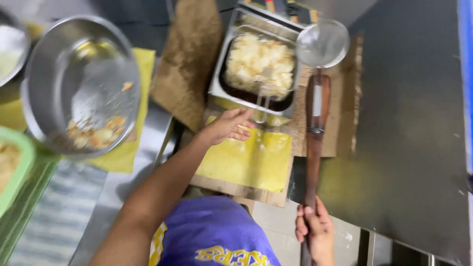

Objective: Frying sliced vegetables in a deep fryer, stirring them with a paddle, and then collecting and bagging the finished chips.

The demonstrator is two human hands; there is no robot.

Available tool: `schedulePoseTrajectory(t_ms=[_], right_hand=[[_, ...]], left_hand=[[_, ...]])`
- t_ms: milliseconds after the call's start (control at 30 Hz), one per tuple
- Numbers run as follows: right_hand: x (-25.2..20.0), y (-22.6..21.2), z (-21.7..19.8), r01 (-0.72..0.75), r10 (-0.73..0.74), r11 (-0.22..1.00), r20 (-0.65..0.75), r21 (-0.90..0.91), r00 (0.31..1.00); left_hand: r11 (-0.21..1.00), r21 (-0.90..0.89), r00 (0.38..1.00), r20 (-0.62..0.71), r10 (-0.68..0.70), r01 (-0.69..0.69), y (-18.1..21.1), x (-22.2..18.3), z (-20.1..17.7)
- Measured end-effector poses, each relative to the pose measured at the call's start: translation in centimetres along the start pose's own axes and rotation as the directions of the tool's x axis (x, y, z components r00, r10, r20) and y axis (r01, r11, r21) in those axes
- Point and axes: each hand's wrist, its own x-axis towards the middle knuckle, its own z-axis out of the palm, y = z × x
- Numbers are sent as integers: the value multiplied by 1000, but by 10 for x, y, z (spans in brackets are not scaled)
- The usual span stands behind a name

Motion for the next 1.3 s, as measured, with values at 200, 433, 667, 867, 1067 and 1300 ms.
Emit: schedulePoseTrajectory(t_ms=[200, 433, 667, 867, 1067, 1300], right_hand=[[41, -23, -7, -64, -34, 972, 407, 226, 913], [46, -74, 160, 97, 179, 912, 601, -398, 779], [85, 24, 313, 858, -166, 413, 901, -305, 401], [85, 99, 359, 894, 16, 121, 901, -432, 434], [79, 93, 357, 795, 150, 372, 877, -479, 457], [189, 140, 218, -258, 306, 937, 201, -233, 931]], left_hand=[[999, 37, 985, -174, 12, -6, -43, -93, -100], [982, -93, 824, -560, 84, -163, -102, -204, -184], [982, 190, 543, -824, 164, -8, -215, -256, -256], [977, -165, 511, -857, -74, -135, -275, -276, -274], [963, -260, 564, -807, -175, -74, -263, -285, -283], [964, -253, 584, -796, -158, -84, -284, -284, -301]])
